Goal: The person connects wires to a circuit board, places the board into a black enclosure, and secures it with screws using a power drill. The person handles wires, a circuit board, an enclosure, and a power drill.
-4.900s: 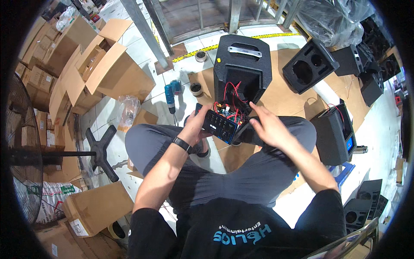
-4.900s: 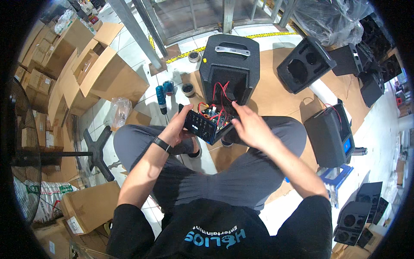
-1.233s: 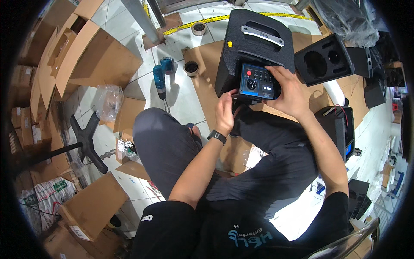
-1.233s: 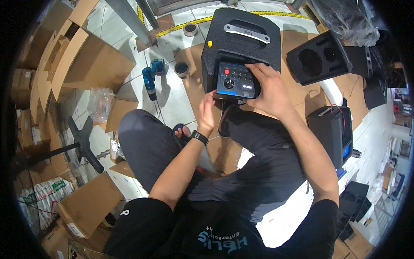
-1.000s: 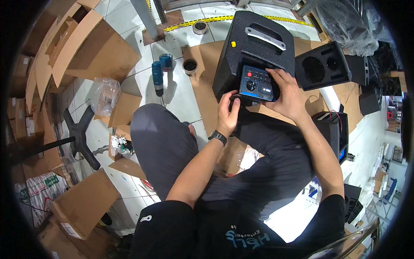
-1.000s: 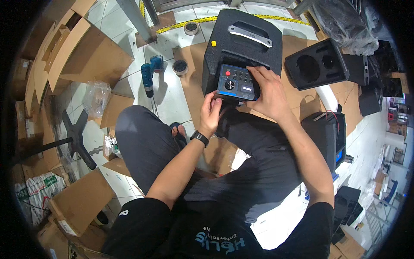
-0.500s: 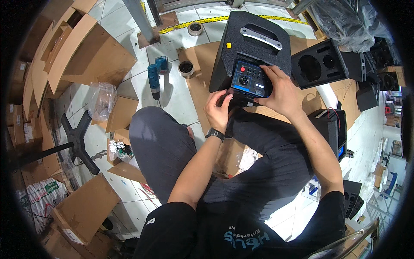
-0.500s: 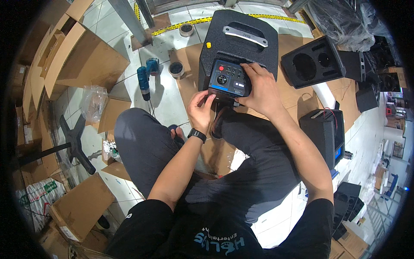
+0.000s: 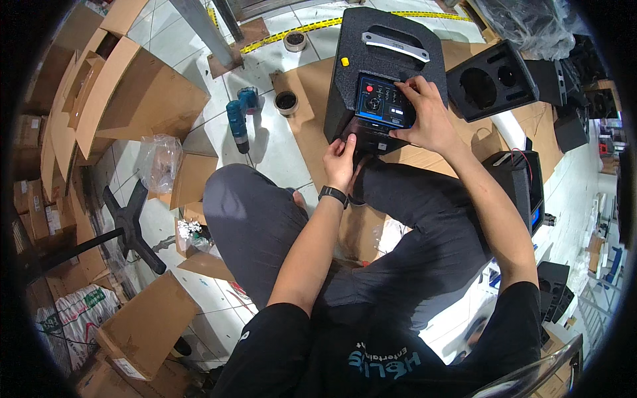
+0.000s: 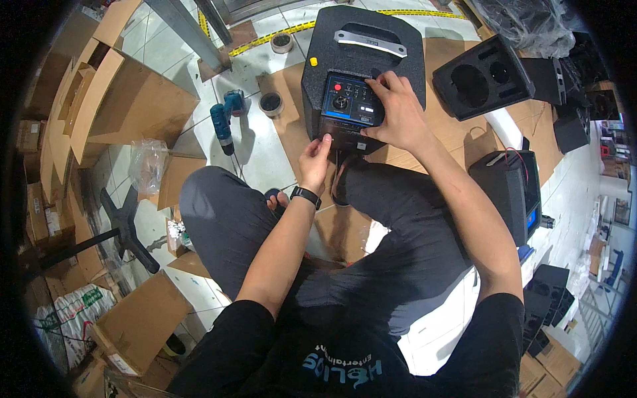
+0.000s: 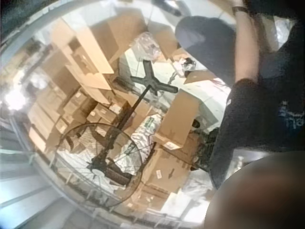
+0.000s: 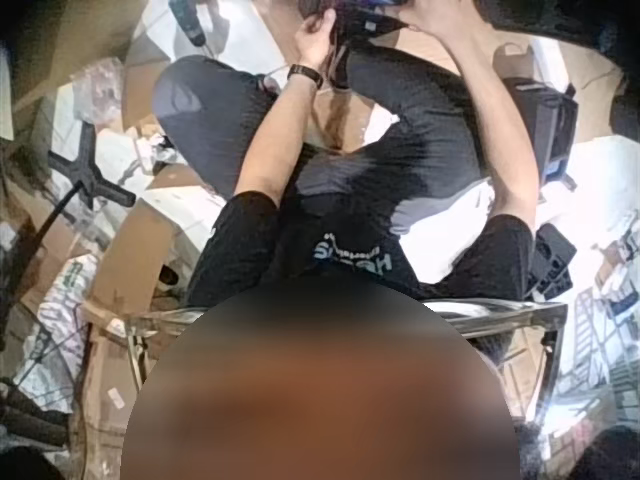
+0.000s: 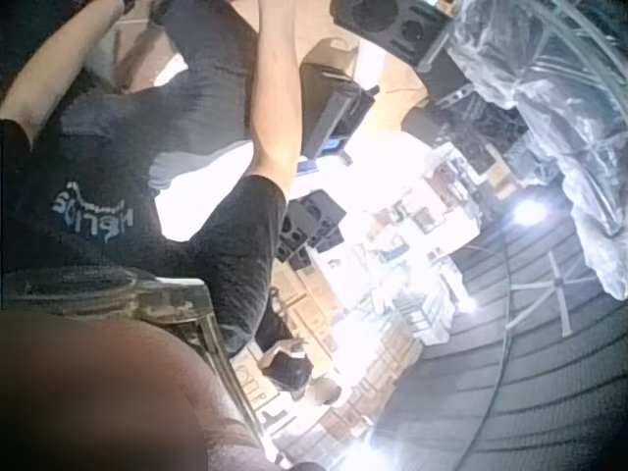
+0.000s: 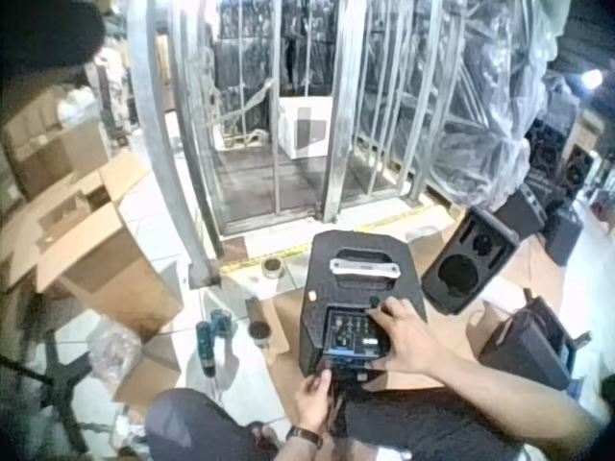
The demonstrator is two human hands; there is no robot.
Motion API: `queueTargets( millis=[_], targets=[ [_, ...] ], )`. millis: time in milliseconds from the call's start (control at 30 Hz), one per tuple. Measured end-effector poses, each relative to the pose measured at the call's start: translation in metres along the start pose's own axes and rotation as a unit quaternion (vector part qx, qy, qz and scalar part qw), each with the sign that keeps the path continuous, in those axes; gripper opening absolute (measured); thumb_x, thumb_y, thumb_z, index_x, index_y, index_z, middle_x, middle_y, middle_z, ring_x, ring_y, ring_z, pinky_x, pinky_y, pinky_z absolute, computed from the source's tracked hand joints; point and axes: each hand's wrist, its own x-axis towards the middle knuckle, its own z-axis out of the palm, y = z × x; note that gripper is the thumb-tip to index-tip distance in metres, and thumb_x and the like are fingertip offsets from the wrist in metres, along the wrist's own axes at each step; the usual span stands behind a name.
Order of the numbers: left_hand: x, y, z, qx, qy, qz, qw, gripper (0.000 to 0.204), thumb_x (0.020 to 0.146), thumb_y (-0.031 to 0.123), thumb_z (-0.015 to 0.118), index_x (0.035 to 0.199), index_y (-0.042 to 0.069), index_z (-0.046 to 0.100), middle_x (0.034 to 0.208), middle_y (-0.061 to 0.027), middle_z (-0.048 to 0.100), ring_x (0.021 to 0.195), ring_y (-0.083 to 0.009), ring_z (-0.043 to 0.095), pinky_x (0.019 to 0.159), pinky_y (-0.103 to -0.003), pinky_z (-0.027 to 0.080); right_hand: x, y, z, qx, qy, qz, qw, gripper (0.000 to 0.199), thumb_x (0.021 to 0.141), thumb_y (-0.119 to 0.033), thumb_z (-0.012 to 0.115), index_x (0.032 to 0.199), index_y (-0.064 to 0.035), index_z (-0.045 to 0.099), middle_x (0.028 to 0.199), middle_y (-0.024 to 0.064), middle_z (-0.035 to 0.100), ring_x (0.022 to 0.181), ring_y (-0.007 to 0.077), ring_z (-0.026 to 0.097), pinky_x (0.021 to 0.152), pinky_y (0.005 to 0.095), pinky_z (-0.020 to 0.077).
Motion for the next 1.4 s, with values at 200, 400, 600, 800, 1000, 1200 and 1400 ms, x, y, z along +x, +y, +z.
queueTargets(
  millis=[200, 400, 600, 800, 1000, 1200, 1400],
  targets=[
    [0.011, -0.008, -0.002, -0.038, -0.141, -0.050, 0.988, 0.054, 0.102, 0.051, 0.069, 0.129, 0.006, 0.060, 0.115, -0.0001, 0.064, 0.108, -0.0139, 0.059, 0.095, -0.032, 0.047, -0.004, 0.002, 0.007, -0.011, 0.001, -0.007, 1.000, 0.097, 0.055, -0.024, 0.096, 0.142, 0.0001, 0.060, 0.128, 0.0147, 0.056, 0.118, 0.0356, 0.056, 0.105, 0.0437, 0.0488],
    [0.005, -0.015, 0.003, -0.060, -0.129, 0.012, 0.990, 0.085, 0.094, 0.061, 0.074, 0.144, -0.001, 0.047, 0.123, -0.0084, 0.062, 0.107, -0.0162, 0.056, 0.091, -0.037, 0.047, -0.005, 0.008, 0.011, -0.005, 0.021, -0.022, 1.000, 0.095, 0.058, -0.029, 0.096, 0.141, -0.0005, 0.061, 0.128, 0.0143, 0.057, 0.121, 0.0356, 0.056, 0.106, 0.0454, 0.0483],
    [-0.045, 0.044, 0.011, 0.282, 0.093, 0.439, 0.848, 0.088, 0.090, 0.028, 0.080, 0.152, -0.009, 0.031, 0.149, -0.0308, 0.043, 0.139, -0.0429, 0.044, 0.119, -0.052, 0.033, -0.002, 0.012, 0.007, 0.007, 0.012, -0.008, 1.000, 0.090, 0.057, -0.031, 0.095, 0.137, -0.0019, 0.065, 0.125, 0.0130, 0.058, 0.120, 0.0341, 0.058, 0.101, 0.0470, 0.0513],
    [-0.065, 0.140, 0.042, 0.497, -0.119, 0.600, 0.615, 0.099, 0.072, 0.030, 0.094, 0.151, -0.003, 0.043, 0.152, -0.0317, 0.043, 0.142, -0.0474, 0.042, 0.120, -0.054, 0.034, -0.001, 0.009, 0.003, 0.001, 0.035, -0.031, 0.999, 0.086, 0.047, -0.027, 0.094, 0.125, -0.0017, 0.069, 0.122, 0.0128, 0.061, 0.116, 0.0347, 0.060, 0.098, 0.0457, 0.0529],
    [-0.037, 0.204, 0.072, 0.643, -0.327, 0.512, 0.467, 0.117, 0.058, 0.033, 0.101, 0.154, 0.000, 0.043, 0.146, -0.0228, 0.057, 0.132, -0.0389, 0.058, 0.112, -0.044, 0.048, -0.007, -0.001, -0.008, 0.009, -0.011, -0.025, 1.000, 0.072, 0.049, -0.025, 0.093, 0.116, -0.0047, 0.071, 0.127, 0.0097, 0.061, 0.125, 0.0310, 0.059, 0.102, 0.0471, 0.0522],
    [-0.033, 0.207, 0.088, 0.686, -0.348, 0.432, 0.471, 0.111, 0.056, 0.040, 0.099, 0.149, 0.000, 0.052, 0.124, -0.0205, 0.068, 0.116, -0.0377, 0.066, 0.100, -0.044, 0.053, -0.017, -0.011, -0.008, -0.031, 0.006, -0.004, 0.999, 0.080, 0.050, -0.024, 0.095, 0.121, -0.0008, 0.068, 0.122, 0.0113, 0.061, 0.120, 0.0301, 0.060, 0.097, 0.0417, 0.0534],
    [-0.029, 0.209, 0.085, 0.640, -0.372, 0.498, 0.451, 0.100, 0.054, 0.036, 0.098, 0.140, 0.001, 0.061, 0.113, -0.0169, 0.069, 0.106, -0.0347, 0.069, 0.094, -0.042, 0.055, -0.013, 0.033, -0.050, 0.143, 0.041, 0.078, 0.986, 0.058, 0.063, -0.020, 0.092, 0.114, -0.0011, 0.072, 0.112, 0.0159, 0.069, 0.109, 0.0283, 0.068, 0.092, 0.0380, 0.0563]
  ],
)
